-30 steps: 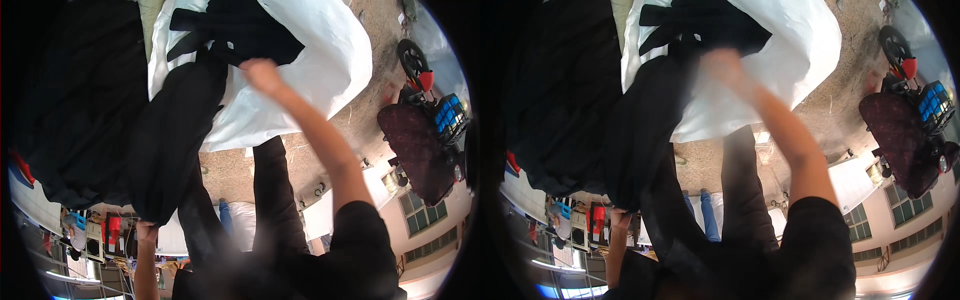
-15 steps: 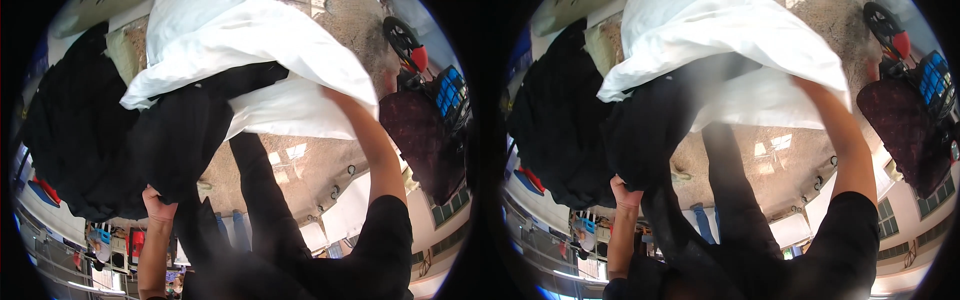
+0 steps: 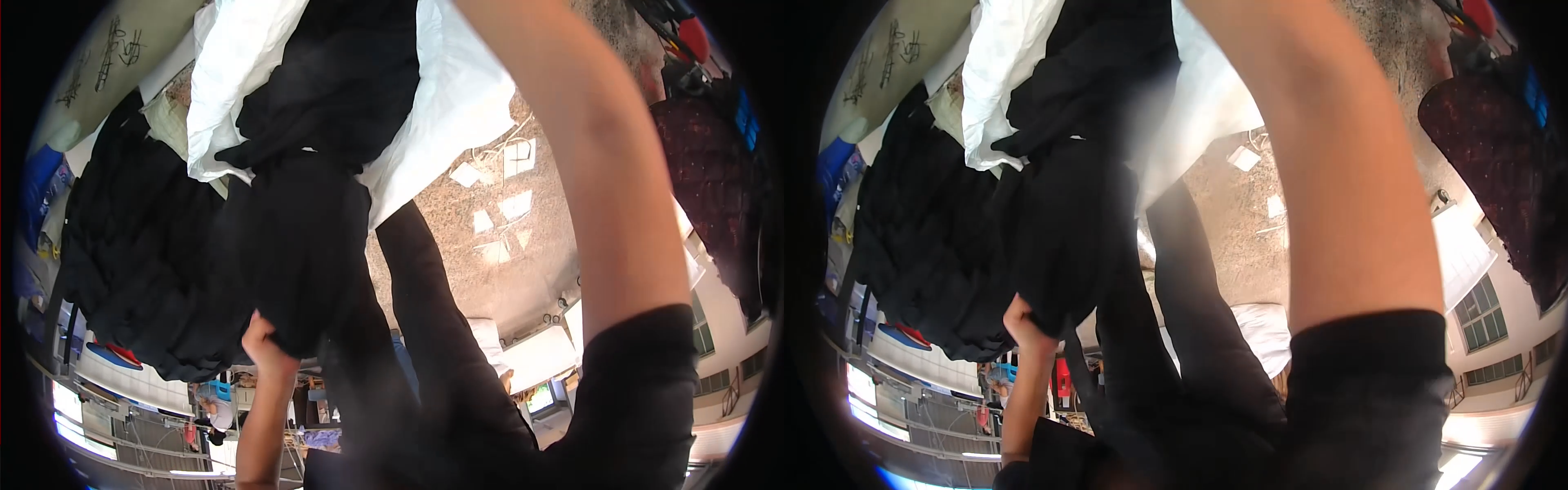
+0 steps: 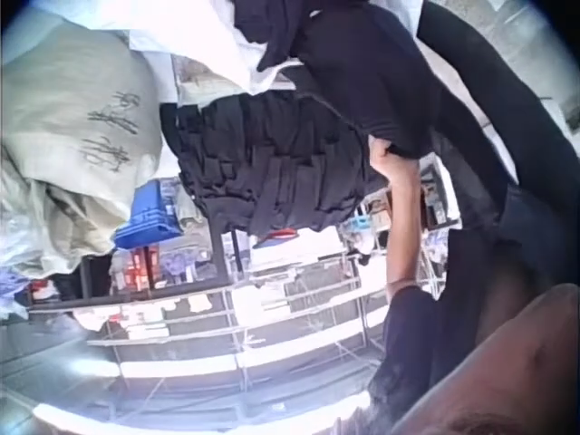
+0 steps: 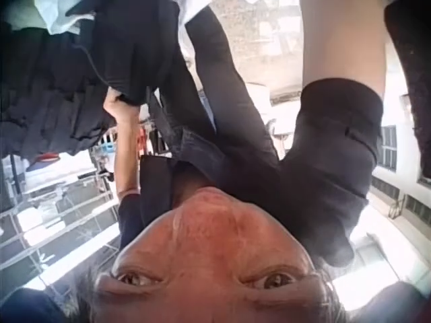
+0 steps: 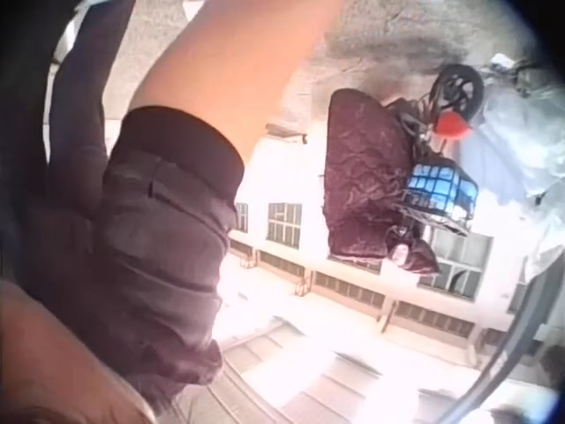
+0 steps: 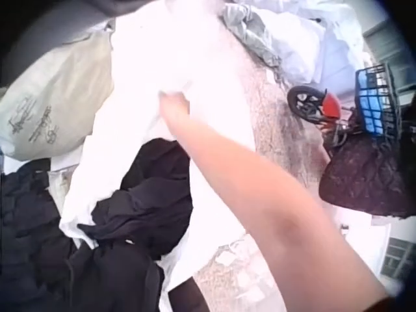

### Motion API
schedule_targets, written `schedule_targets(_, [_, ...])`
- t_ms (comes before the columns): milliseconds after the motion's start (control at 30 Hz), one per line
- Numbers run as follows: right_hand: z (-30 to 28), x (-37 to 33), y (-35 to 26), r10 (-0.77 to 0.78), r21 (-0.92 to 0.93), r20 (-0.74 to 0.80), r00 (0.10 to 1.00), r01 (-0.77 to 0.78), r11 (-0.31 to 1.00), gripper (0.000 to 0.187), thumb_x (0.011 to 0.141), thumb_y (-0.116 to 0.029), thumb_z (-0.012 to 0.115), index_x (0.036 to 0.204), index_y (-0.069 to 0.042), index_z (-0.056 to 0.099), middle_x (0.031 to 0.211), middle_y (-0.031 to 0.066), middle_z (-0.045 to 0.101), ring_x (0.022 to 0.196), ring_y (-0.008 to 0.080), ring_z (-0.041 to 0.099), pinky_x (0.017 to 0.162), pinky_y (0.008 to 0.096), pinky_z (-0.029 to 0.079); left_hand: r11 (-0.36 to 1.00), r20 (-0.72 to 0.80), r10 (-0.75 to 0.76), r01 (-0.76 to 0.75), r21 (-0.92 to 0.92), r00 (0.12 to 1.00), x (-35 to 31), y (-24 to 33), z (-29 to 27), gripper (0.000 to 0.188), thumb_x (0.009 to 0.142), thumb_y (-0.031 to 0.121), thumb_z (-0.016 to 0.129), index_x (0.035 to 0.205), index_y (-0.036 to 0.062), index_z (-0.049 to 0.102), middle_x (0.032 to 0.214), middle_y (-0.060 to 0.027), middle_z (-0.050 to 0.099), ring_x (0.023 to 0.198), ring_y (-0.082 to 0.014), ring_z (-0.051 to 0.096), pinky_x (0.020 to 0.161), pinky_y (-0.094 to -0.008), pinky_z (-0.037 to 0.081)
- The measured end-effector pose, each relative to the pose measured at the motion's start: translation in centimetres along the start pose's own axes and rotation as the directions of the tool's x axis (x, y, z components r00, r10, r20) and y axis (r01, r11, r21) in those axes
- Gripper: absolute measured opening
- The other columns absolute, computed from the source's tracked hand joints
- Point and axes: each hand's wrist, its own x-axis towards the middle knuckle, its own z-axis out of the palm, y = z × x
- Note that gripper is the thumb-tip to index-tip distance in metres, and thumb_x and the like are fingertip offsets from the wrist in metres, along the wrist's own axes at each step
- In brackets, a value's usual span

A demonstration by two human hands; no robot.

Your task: Picking up black garments from a floor pile and placing them into a large white plastic bag.

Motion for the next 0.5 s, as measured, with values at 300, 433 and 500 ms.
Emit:
schedule_targets(300, [-16.9,-21.1,10.4,0.458,-0.585,0.526,0.717,-0.086,0.806,0.028,0.083,-0.014,0.052,0.11,-0.006,0.053,0.107,0.0191,0.057,0.101,0.0361,0.057,0.083,0.0443,0.048,0.984,0.304,-0.172,0.18,0.001,0.937,2.0,0.4,7.6,0.021,0.064,0.001,0.038,0.074,0.0016,0.056,0.076,-0.0012,0.057,0.072,-0.016,0.051,0.074,-0.026,0.042])
schedule_targets(433, [-13.2,-15.7,9.6,-0.153,-0.198,0.237,0.959,0.202,0.959,0.034,0.083,-0.023,0.057,0.11,-0.002,0.055,0.095,0.0214,0.063,0.087,0.039,0.06,0.076,0.0448,0.049,0.979,0.233,-0.198,0.205,-0.004,0.952,2.8,0.7,7.0,0.018,0.064,0.001,0.038,0.071,0.0018,0.055,0.075,-0.0006,0.055,0.071,-0.0149,0.049,0.072,-0.0245,0.04])
schedule_targets(500, [-12.7,-12.5,6.9,-0.124,-0.299,0.317,0.94,0.224,0.928,0.049,0.071,-0.004,0.058,0.119,0.001,0.046,0.114,0.0223,0.052,0.104,0.0394,0.051,0.088,0.0444,0.046,0.989,0.239,-0.149,0.15,0.016,0.96,3.2,0.4,5.4,0.017,0.065,0.001,0.038,0.071,0.0017,0.054,0.074,-0.0004,0.054,0.071,-0.0142,0.048,0.073,-0.0234,0.039])
